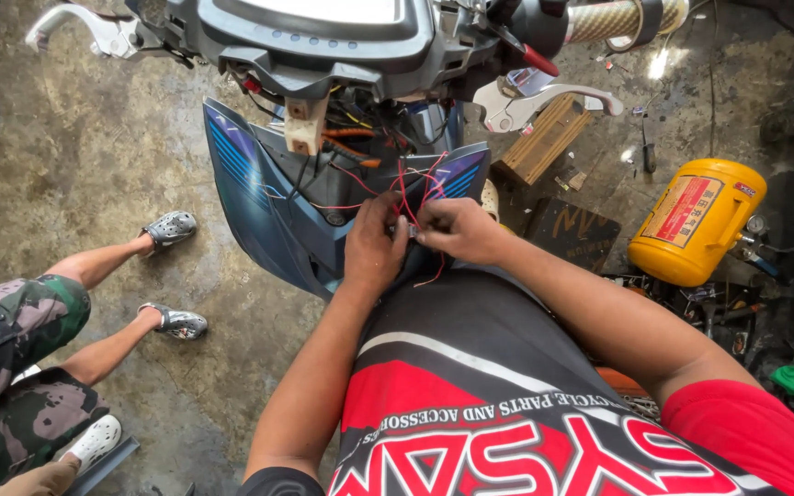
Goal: Finishing the electrical wiring task on a motorcycle's front panel by connecting and organizing wires.
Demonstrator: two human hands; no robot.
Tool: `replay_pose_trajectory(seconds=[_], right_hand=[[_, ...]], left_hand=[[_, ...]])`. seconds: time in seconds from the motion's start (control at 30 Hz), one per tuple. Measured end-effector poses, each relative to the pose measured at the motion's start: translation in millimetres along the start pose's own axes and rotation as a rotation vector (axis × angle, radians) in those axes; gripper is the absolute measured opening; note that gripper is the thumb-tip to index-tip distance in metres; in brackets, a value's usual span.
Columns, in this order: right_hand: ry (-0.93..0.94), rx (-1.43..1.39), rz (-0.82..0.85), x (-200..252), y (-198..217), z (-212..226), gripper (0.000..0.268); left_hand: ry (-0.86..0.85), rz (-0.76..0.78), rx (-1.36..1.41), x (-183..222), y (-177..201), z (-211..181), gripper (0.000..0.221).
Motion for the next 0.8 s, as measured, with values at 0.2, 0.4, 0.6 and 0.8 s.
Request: replay_pose_trajectory(seconds=[0.2, 0.4, 0.6, 0.8], right_hand=[[0.158, -0.039, 0.11, 18, -11, 18, 0.014], [0.434, 0.28, 0.161, 42, -17, 82, 0.012], [0.476, 0.258, 0.139, 76, 8, 122, 0.014], [0.391, 0.292, -0.071, 89, 52, 113, 0.01]], left_hand=[[-0.03, 0.034, -0.029, 1, -2, -4, 0.034], [-0.041, 0.036, -0.057, 1, 0, -6, 0.034], [0.135, 0.012, 0.179, 20, 21, 26, 0.029], [0.397, -0.015, 0.366, 9, 37, 45, 0.029]])
Point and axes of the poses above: each hand's wrist, its own x-axis away from the middle knuckle, its own y-axis out of the back of the hand, z = x × y, the point moved 9 cm from there along -x, towards the middle knuckle, and after that the axes turned 12 degrees about -x, right-handed, at the moved point
